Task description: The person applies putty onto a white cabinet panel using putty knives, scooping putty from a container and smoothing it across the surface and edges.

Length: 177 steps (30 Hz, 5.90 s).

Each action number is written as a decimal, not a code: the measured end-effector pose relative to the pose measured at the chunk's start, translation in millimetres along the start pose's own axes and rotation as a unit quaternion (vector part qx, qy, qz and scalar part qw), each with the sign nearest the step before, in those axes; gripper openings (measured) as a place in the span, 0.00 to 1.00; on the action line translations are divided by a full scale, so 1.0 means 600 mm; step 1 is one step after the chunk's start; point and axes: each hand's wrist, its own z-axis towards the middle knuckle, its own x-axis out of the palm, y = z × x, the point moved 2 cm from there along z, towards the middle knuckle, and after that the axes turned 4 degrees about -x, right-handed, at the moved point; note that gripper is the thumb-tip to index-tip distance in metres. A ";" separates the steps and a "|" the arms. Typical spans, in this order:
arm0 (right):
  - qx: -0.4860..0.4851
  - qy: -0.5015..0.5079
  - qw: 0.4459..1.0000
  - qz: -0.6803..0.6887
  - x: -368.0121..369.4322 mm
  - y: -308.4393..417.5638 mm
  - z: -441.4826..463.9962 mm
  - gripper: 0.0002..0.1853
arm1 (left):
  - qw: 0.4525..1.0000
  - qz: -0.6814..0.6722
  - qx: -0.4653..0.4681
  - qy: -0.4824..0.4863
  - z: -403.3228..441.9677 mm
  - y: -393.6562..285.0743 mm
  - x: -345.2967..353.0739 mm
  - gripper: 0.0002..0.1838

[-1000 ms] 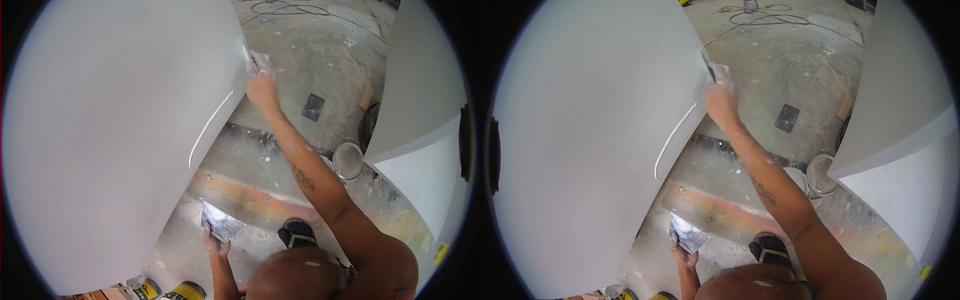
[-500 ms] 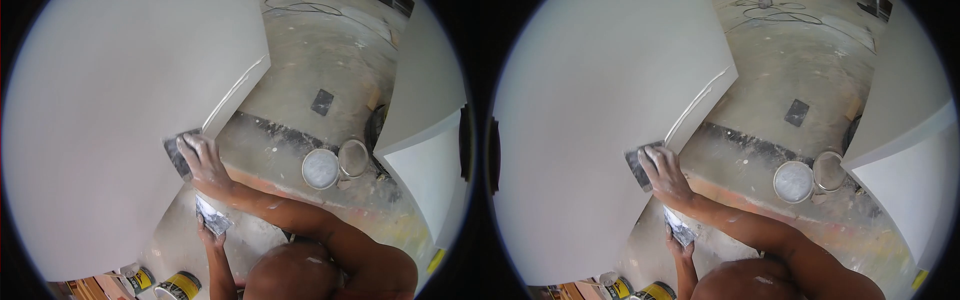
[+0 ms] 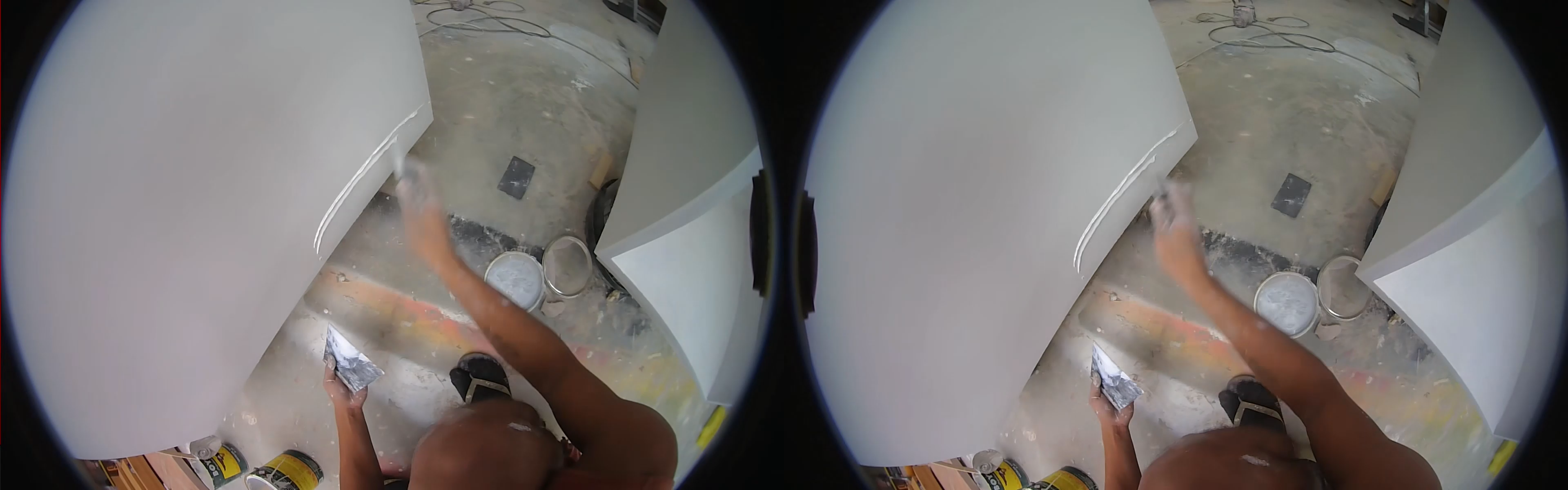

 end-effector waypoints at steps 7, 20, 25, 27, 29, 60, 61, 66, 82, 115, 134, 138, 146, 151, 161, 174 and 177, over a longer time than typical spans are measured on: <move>-0.149 -0.126 0.972 -0.134 -0.060 -0.024 0.183 0.17 | 0.999 -0.002 -0.033 -0.033 -0.010 0.005 0.042 0.21; -0.193 -0.144 0.958 -0.158 0.046 -0.003 0.092 0.18 | 0.997 -0.001 -0.023 -0.067 0.005 0.006 -0.013 0.22; -0.166 -0.053 0.979 -0.104 0.112 0.008 -0.026 0.25 | 0.998 -0.016 -0.005 -0.054 0.003 0.003 -0.014 0.25; -0.182 0.007 0.980 -0.084 0.132 0.029 -0.067 0.36 | 0.998 -0.020 0.008 -0.066 -0.003 -0.005 0.001 0.24; -0.179 0.034 0.982 -0.058 0.148 0.038 -0.104 0.39 | 0.997 -0.022 0.025 -0.076 -0.010 -0.008 -0.003 0.24; -0.191 0.356 0.912 -0.071 0.002 -0.016 -0.179 0.21 | 0.987 0.091 0.120 0.060 -0.071 -0.065 0.192 0.29; -0.191 0.352 0.913 -0.074 -0.012 -0.009 -0.182 0.21 | 0.983 0.093 0.157 0.024 -0.074 -0.063 0.200 0.30; 0.448 0.121 0.763 0.451 -0.050 0.034 -0.221 0.13 | 0.881 0.350 0.299 0.111 -0.079 -0.051 0.207 0.33; 0.130 -0.026 0.991 -0.012 -0.113 -0.090 0.114 0.15 | 0.639 0.671 0.310 0.214 -0.060 -0.030 0.219 0.33; -0.136 -0.040 0.983 -0.115 0.139 -0.030 -0.097 0.32 | 0.997 -0.062 0.031 0.013 0.010 -0.026 -0.045 0.31; -0.215 0.349 0.902 0.131 0.075 0.046 -0.261 0.25 | 0.977 -0.198 -0.009 0.073 0.005 -0.026 0.058 0.17; -0.235 0.328 0.908 0.110 0.063 -0.002 -0.269 0.24 | 0.997 -0.059 0.035 -0.040 -0.029 -0.021 0.177 0.18; -0.228 -0.029 0.957 -0.179 -0.038 -0.096 0.043 0.23 | 0.993 0.101 0.059 0.031 -0.059 -0.018 0.212 0.29; -0.181 -0.103 0.965 -0.162 -0.052 -0.068 0.187 0.24 | 0.997 0.053 0.048 0.019 -0.049 -0.008 0.207 0.32; -0.165 -0.022 0.983 -0.079 0.121 -0.020 -0.040 0.39 | 0.994 -0.038 0.025 -0.097 0.008 -0.008 0.011 0.14; -0.263 0.140 0.946 -0.131 0.227 -0.028 -0.221 0.44 | 0.982 -0.106 0.085 -0.131 -0.008 -0.026 -0.019 0.11; -0.274 0.178 0.936 -0.133 0.219 -0.027 -0.235 0.42 | 0.983 -0.108 0.082 -0.122 -0.017 -0.030 0.007 0.11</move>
